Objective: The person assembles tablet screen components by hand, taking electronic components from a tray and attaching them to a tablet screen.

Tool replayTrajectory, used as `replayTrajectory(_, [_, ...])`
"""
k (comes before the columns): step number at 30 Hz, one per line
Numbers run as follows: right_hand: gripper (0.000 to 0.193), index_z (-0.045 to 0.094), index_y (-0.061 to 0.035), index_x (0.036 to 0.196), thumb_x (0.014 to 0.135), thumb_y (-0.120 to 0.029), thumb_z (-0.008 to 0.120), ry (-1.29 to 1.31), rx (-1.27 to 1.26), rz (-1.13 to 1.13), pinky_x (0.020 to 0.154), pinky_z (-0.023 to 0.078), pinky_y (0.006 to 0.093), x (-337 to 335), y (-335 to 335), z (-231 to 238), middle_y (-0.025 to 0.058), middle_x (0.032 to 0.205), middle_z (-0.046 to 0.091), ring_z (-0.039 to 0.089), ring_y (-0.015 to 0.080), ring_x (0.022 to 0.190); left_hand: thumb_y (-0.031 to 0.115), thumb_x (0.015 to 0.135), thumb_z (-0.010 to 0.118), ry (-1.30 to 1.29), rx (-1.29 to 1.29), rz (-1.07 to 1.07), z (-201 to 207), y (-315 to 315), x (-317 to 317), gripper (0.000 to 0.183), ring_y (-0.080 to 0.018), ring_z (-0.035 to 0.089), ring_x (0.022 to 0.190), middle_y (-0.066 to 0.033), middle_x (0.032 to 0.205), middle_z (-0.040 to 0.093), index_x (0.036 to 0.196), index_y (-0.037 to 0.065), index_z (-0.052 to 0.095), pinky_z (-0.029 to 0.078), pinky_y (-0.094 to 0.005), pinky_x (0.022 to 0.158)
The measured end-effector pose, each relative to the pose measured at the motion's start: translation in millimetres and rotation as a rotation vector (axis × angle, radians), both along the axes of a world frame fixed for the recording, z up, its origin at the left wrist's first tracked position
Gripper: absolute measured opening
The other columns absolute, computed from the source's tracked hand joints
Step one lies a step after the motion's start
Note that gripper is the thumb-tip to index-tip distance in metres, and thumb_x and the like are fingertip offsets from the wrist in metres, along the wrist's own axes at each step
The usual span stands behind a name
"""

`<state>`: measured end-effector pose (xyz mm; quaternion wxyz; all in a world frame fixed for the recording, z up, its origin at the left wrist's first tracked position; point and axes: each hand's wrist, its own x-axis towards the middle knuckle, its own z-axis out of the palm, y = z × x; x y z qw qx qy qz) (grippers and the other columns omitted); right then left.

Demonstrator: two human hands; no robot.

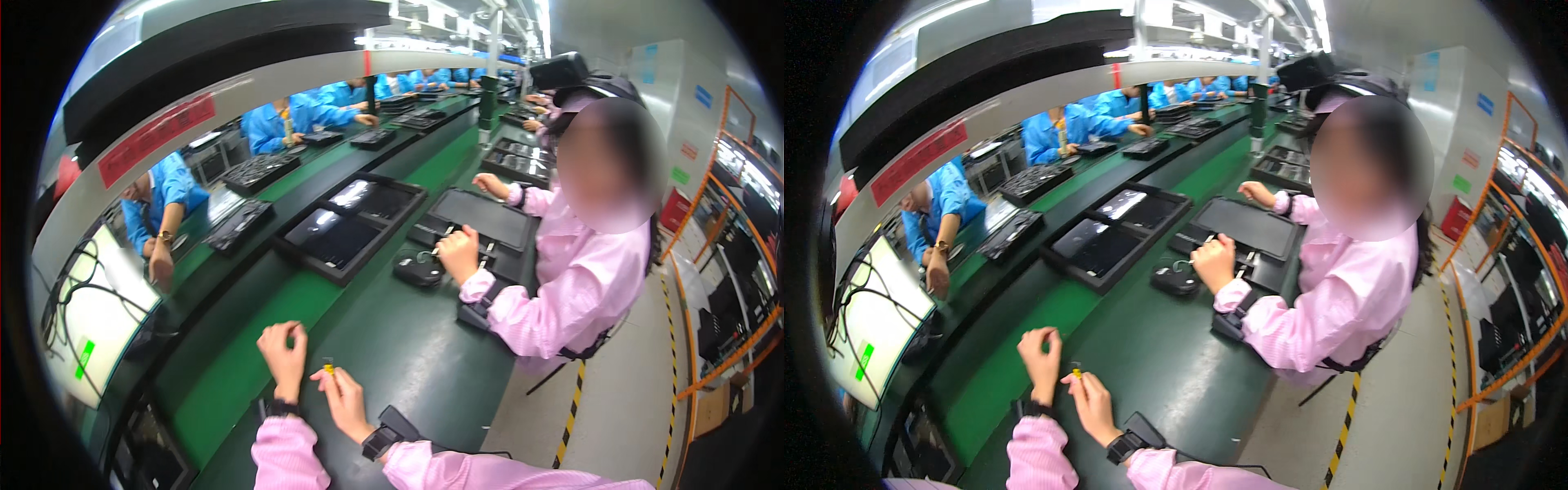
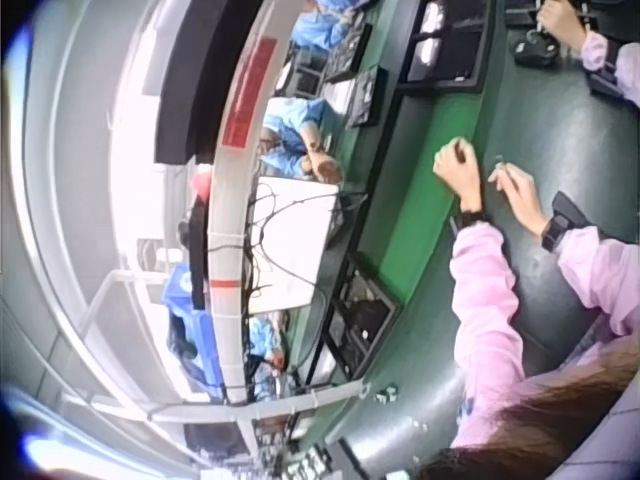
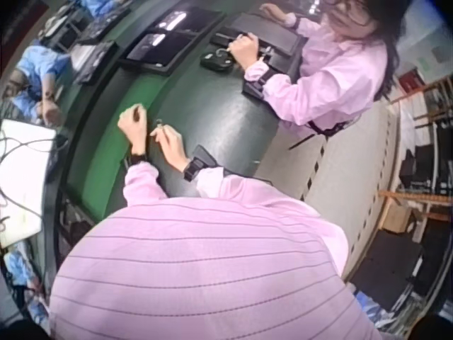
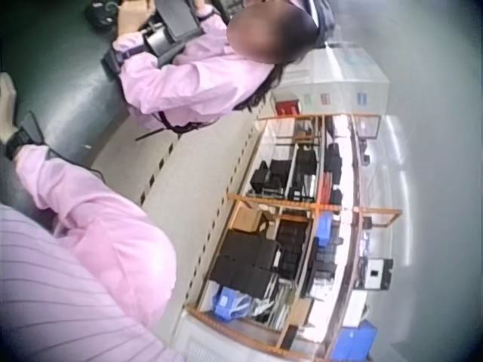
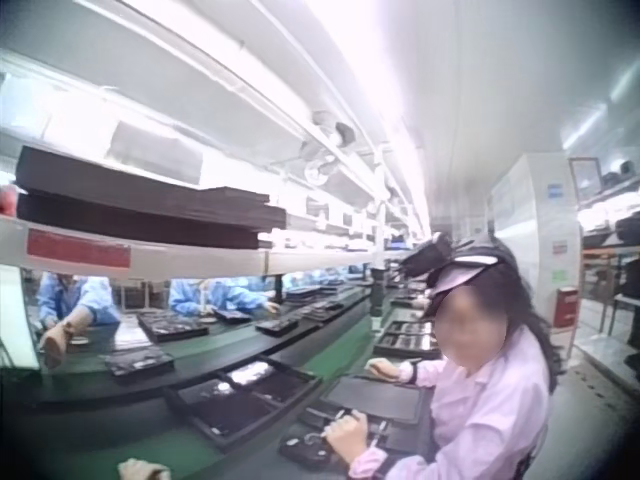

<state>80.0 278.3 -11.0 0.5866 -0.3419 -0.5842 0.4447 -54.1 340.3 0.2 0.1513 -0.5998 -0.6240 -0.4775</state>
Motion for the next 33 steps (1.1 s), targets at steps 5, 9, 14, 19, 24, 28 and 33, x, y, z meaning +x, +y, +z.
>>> replayTrajectory(5, [0.025,0.064,0.0007,0.09,0.097,-0.013,0.044,0.055,0.015,-0.04,0.059,0.04,0.0249,2.1,-0.1,-0.6,0.0039,0.072,0.053,0.05,0.0104,0.065,0.022,0.076,0.071,0.144,-0.116,-0.061,-13.2,56.2,4.0,0.022,-0.021,0.053,0.084,-0.003,0.082,0.057,0.093,0.01,0.065,0.035,-0.0363,0.078])
replayTrajectory(9, [0.024,0.063,0.0014,0.09,0.097,-0.011,0.043,0.06,-0.036,-0.026,0.06,0.041,0.0258,-0.2,-5.0,0.4,0.0043,0.072,0.053,0.051,0.0114,0.065,0.028,0.077,0.072,0.173,-0.186,-0.112,-20.4,85.2,5.5,0.034,-0.0207,0.051,0.084,-0.0026,0.082,0.055,0.104,0.011,0.063,0.035,-0.0347,0.078])
replayTrajectory(14, [0.024,0.062,0.0028,0.09,0.096,-0.009,0.042,0.022,0.012,-0.012,0.064,0.043,0.0281,-1.5,-4.9,-2.7,0.0064,0.073,0.054,0.053,0.0148,0.067,0.029,0.076,0.072,0.204,-0.231,-0.152,-16.8,106.3,11.9,0.034,-0.0217,0.05,0.081,-0.0035,0.079,0.053,0.104,0.012,0.063,0.035,-0.0347,0.075])
replayTrajectory(19, [0.022,0.064,0.0011,0.093,0.096,-0.01,0.044,-0.059,0.018,-0.024,0.064,0.043,0.0279,-1.5,-4.6,-7.0,0.008,0.076,0.055,0.054,0.0161,0.067,0.03,0.074,0.073,0.23,-0.15,-0.141,-22.2,117.4,13.4,0.029,-0.026,0.049,0.085,-0.0063,0.083,0.053,0.095,0.011,0.066,0.037,-0.0373,0.074])
replayTrajectory(24, [0.019,0.061,0.0002,0.092,0.095,-0.009,0.045,0.033,0.028,-0.001,0.067,0.042,0.0336,-8.1,-5.9,-1.1,0.0104,0.075,0.053,0.052,0.0252,0.07,0.026,0.069,0.076,0.26,-0.229,-0.184,-9.0,110.5,-0.3,0.029,-0.0283,0.047,0.092,-0.0078,0.09,0.052,0.09,0.011,0.063,0.037,-0.0397,0.077])
replayTrajectory(28, [0.024,0.06,0.0005,0.085,0.096,-0.015,0.046,0.087,-0.094,-0.026,0.064,0.042,0.0321,-10.2,-11.2,6.3,0.0125,0.075,0.054,0.054,0.025,0.068,0.025,0.067,0.078,0.237,-0.342,-0.193,-5.2,103.0,-14.3,0.031,-0.0293,0.046,0.095,-0.009,0.094,0.05,0.088,0.01,0.061,0.034,-0.0412,0.081])
replayTrajectory(33, [0.025,0.06,0.001,0.085,0.096,-0.017,0.046,0.084,-0.125,-0.083,0.061,0.042,0.0319,-5.7,-8.7,9.6,0.0132,0.076,0.053,0.054,0.0235,0.067,0.021,0.064,0.079,0.28,-0.385,-0.215,20.9,62.7,-25.3,0.032,-0.03,0.044,0.094,-0.01,0.093,0.049,0.086,0.008,0.059,0.032,-0.0411,0.083])
